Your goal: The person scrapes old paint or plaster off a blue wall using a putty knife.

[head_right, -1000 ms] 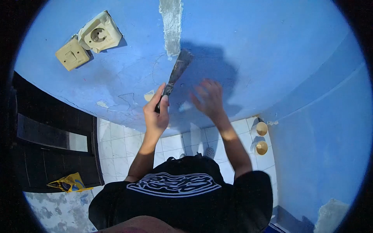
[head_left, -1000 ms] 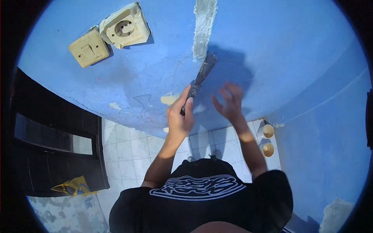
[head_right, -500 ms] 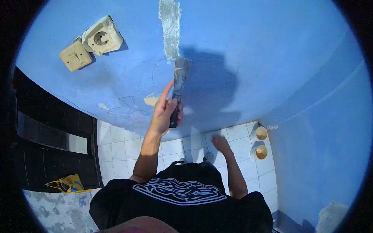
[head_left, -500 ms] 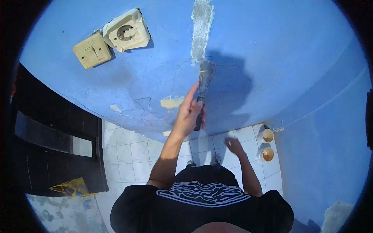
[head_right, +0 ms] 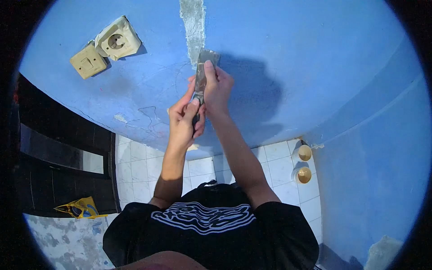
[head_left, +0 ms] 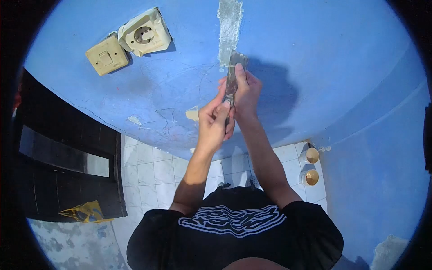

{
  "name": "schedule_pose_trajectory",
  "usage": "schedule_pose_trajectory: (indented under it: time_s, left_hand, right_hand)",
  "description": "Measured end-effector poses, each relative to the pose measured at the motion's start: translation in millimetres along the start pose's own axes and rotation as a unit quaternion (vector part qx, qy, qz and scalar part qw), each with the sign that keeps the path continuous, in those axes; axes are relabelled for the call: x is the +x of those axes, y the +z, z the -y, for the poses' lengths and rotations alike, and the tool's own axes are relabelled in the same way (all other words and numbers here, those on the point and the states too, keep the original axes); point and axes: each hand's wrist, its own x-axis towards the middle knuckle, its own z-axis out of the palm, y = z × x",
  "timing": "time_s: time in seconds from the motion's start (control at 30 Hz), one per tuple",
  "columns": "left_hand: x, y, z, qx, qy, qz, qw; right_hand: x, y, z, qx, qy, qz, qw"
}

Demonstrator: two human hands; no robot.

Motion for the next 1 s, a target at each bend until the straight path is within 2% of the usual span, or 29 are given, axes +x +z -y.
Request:
schedule_pose_trajectory:
  time_s: [0.07,0.13,0.2,0.3,0.33,0.4,0.5,0.6,0.73,0.8,0.87,1.0]
  left_hand:
    - [-12.8,-3.9,-1.9,0.001,-0.020,-0.003,1.000]
    - [-12.9,-10.1,1.5,0.000,-0.015,-0.004,1.000]
    - [-7.1,-11.0,3.8,0.036,-0.010,-0.015,0.999]
    - [-3.4,-6.4,7.5,0.018,-0.020,-0.018,0.999]
    - [-6.2,-7.3,5.5,0.020,-0.020,-0.017,0.999]
    - [-17.5,-7.6,1.0,0.033,-0.032,-0.014,0.999]
    - [-9.4,-3.3,3.3,0.004,-0.042,-0.021,0.999]
    - [-10.8,-2.7,20.0,-0.006,-0.033,-0.030,0.999]
    - [-11.5,-8.2,13.2,-0.019,-0.040,-0.025,0.999]
    - [-8.1,-5.7,6.6,0.043,-0.033,-0.012,0.998]
    - [-5.1,-7.5,9.0,0.033,-0.024,-0.008,0.999]
    - [-7.6,-13.2,4.1,0.026,-0.041,-0.007,0.999]
  right_hand:
    - [-9.1,4.9,-7.7,-0.009,0.004,-0.042,0.999]
    - [-11.0,6.7,-16.9,-0.006,0.012,-0.040,0.999]
    - [-7.5,6.7,-20.5,0.011,-0.020,-0.053,0.998]
    - [-3.0,3.7,-18.2,0.006,-0.055,-0.044,0.997]
    - [-5.3,4.1,-20.8,0.007,-0.056,-0.045,0.997]
    - [-14.6,3.2,-26.9,0.044,0.001,-0.048,0.998]
    - [-6.0,-2.5,-23.5,-0.005,-0.025,-0.038,0.999]
    - [-3.9,-8.2,-24.9,0.000,-0.039,-0.031,0.999]
    - [-7.2,-3.2,-27.0,0.007,-0.030,-0.034,0.999]
    - [-3.6,-1.5,-26.3,0.012,-0.060,-0.027,0.998]
    - [0.3,-3.0,-30.9,0.009,-0.069,-0.024,0.997]
    - [-6.2,2.4,-31.1,0.010,-0.033,-0.062,0.997]
